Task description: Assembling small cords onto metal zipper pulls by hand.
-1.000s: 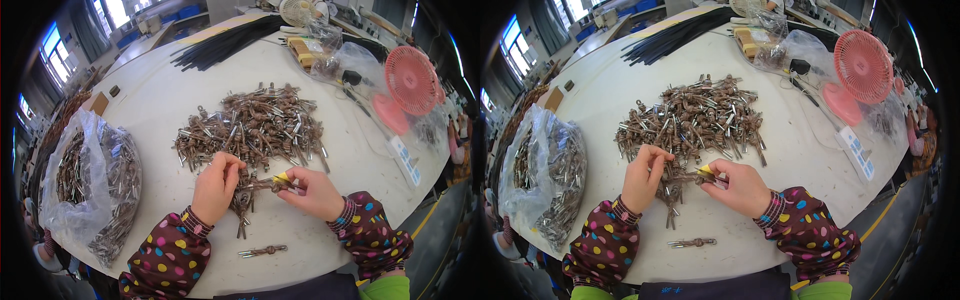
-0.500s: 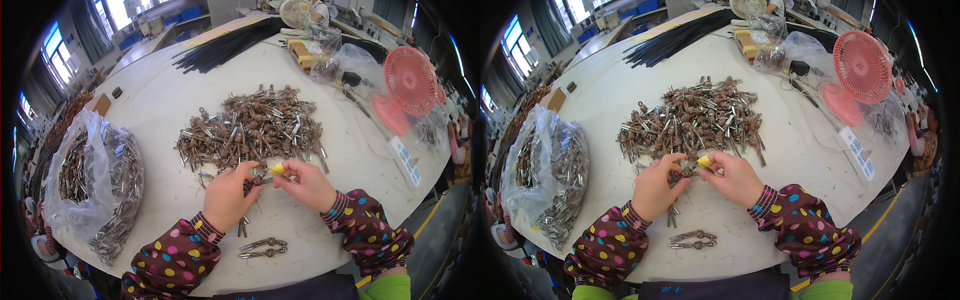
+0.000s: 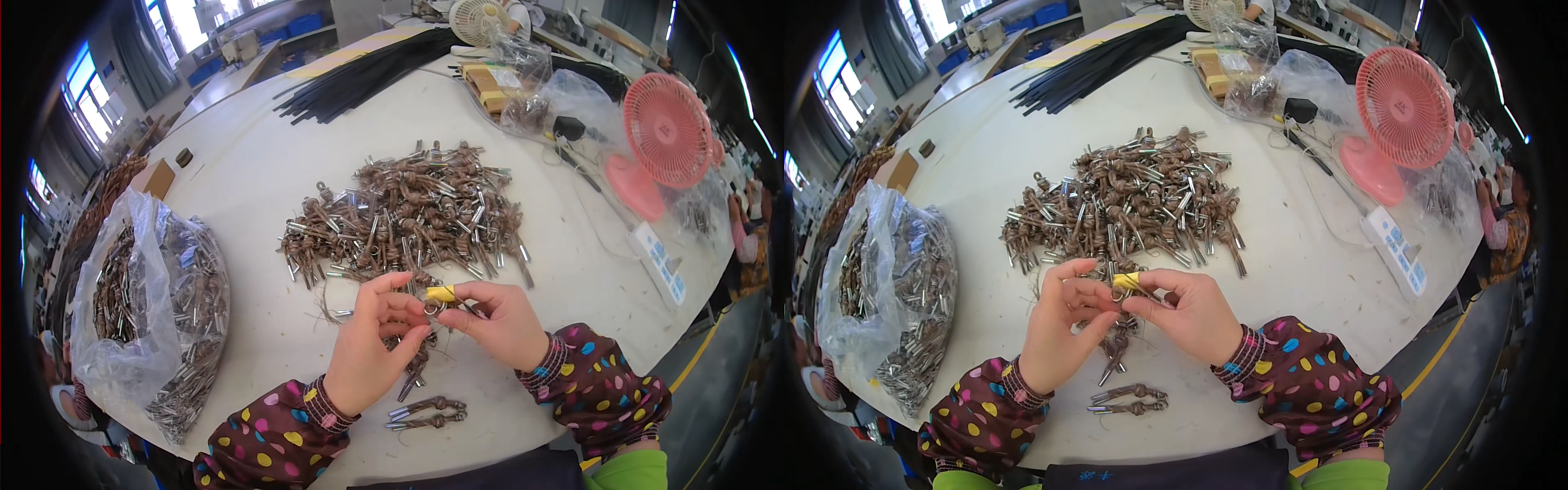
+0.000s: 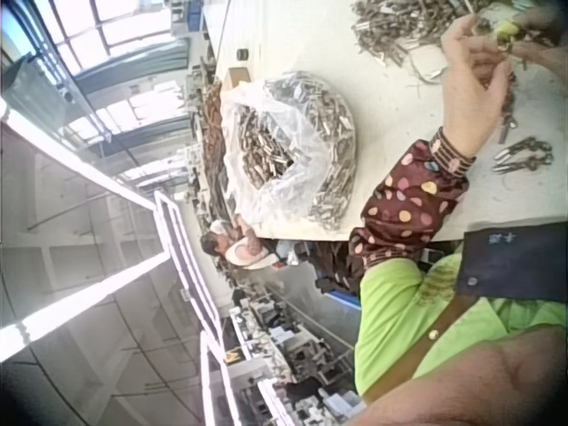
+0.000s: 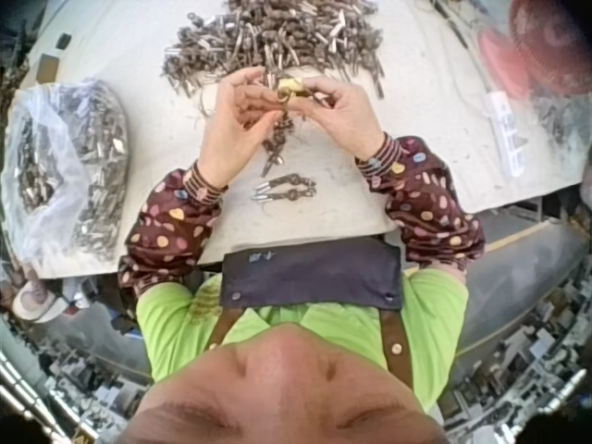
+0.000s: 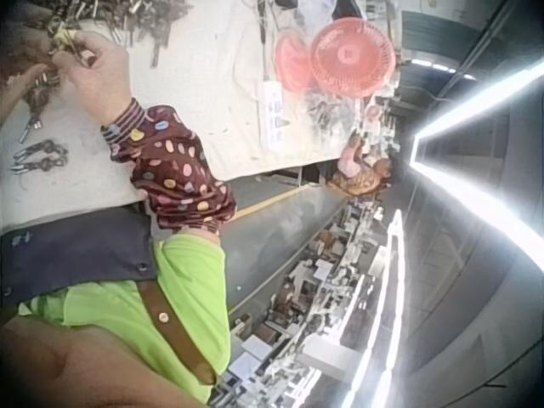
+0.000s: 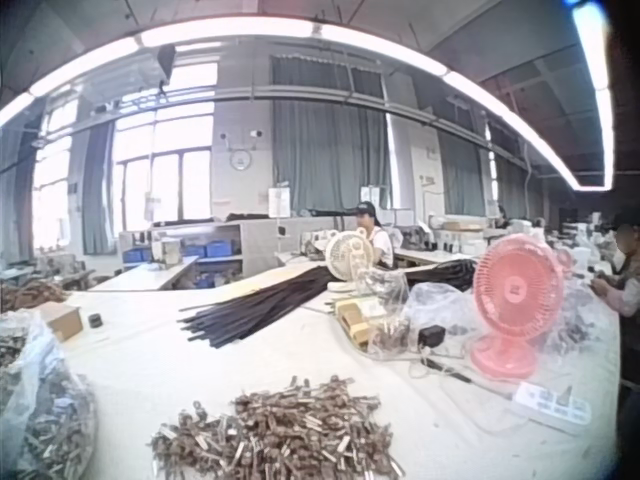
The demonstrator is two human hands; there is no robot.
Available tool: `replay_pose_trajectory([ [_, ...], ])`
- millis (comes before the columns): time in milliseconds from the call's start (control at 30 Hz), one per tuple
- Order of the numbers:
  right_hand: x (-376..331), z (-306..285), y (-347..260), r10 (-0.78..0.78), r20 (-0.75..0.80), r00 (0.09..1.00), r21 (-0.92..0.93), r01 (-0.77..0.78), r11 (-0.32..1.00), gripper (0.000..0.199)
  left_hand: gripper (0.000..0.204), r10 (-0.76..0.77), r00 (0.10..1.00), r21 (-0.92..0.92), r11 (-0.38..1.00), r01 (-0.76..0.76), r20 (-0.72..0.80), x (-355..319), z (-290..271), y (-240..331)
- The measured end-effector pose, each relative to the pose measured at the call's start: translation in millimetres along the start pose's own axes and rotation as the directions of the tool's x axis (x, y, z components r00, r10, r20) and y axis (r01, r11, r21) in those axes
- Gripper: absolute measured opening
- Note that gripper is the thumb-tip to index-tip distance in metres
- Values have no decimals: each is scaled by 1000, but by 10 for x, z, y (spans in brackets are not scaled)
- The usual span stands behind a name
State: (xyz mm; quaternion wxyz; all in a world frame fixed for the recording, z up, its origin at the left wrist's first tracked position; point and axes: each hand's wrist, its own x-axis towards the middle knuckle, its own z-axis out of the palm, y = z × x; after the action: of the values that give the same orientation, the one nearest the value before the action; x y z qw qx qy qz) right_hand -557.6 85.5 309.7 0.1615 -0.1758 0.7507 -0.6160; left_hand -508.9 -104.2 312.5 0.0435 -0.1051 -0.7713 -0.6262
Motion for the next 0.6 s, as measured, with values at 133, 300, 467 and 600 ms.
replay_pose_trajectory([
  [133, 97, -63, 94, -62, -120, 991, 273, 93, 958, 30, 37, 134, 989, 244, 959, -147, 69, -22, -53, 175],
  [300, 152, -148, 89, 103, -121, 987, 272, -66, 960, 28, 21, 449, 730, 256, 732, -631, 516, -171, -74, 1088],
  [467, 254, -36, 222, -73, -104, 992, 257, 97, 961, 24, 40, 640, 682, 170, 673, -720, 354, -550, 202, 1261],
  [600, 301, -32, 301, -103, -117, 988, -132, 87, 987, 30, 33, 664, 696, 240, 653, -718, 273, -623, 129, 1265],
])
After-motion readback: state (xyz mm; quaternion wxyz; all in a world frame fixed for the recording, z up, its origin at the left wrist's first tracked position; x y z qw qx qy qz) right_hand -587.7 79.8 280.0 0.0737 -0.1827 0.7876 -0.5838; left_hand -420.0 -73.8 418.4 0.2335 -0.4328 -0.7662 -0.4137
